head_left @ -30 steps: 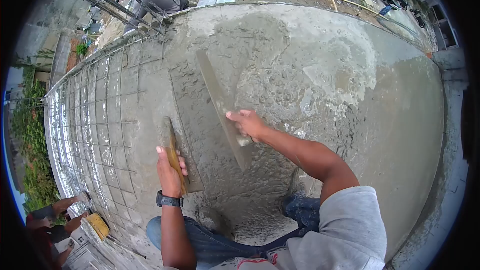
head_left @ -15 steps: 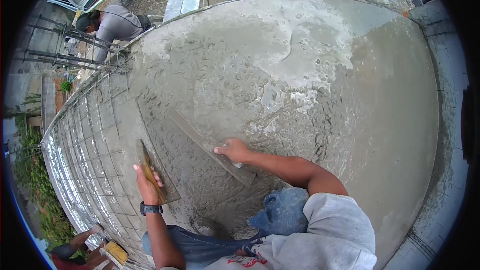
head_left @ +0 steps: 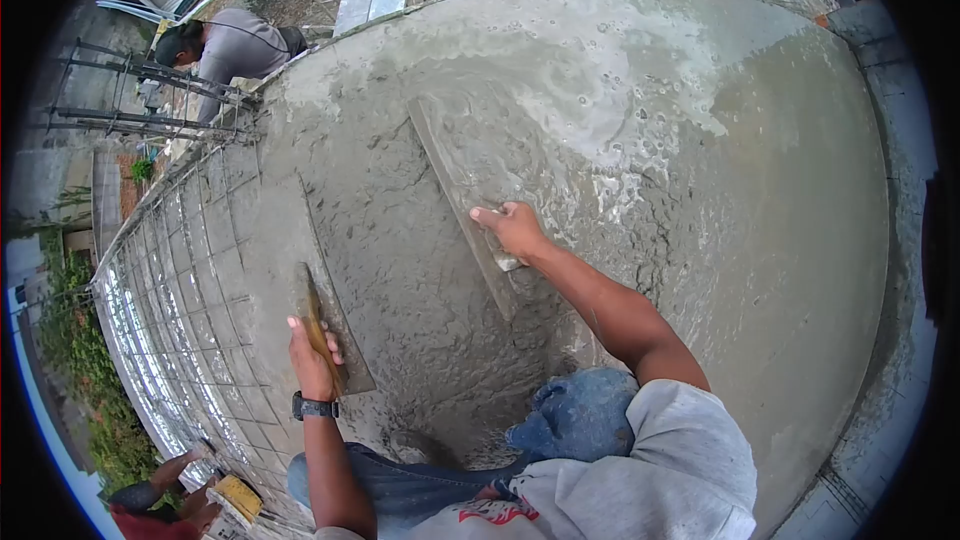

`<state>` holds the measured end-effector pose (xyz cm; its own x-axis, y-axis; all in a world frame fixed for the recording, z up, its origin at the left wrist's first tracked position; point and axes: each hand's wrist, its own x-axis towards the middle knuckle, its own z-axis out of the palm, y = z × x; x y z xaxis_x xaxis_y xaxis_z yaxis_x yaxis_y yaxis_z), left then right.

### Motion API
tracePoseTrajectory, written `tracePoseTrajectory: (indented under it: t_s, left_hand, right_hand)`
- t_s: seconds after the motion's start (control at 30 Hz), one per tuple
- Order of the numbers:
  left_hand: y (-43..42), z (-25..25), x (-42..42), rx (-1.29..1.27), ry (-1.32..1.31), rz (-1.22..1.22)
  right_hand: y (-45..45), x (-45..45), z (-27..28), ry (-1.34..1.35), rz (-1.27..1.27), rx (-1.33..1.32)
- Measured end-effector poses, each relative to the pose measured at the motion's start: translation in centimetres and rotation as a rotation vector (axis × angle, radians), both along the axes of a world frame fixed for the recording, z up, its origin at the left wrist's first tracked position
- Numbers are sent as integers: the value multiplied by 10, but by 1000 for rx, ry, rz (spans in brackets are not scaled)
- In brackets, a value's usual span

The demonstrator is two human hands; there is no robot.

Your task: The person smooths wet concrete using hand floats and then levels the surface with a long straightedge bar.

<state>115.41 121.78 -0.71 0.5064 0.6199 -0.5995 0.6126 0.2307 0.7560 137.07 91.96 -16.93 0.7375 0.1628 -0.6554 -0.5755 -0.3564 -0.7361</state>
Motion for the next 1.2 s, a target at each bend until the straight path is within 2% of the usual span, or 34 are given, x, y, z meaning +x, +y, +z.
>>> tracePoseTrajectory:
  t_s: [0.13, 0.2, 0.33, 1.0, 1.2]
  left_hand:
    - [-1, -28, 6, 132, 18, -119]
    - [-4, -35, 14, 142, 12, -133]
    - [-17, -51, 28, 150, 5, -145]
    - [-41, -78, 55, 106, 31, -212]
    - [-47, -84, 62, 80, 28, -231]
  right_hand:
    - [-16, 20, 7, 72, -91, 59]
    - [-21, 26, 21, 85, -128, 108]
    - [-37, 37, 16, 107, -158, 117]
    - [-131, 104, 58, 244, -191, 188]
    - [-167, 127, 80, 131, -167, 159]
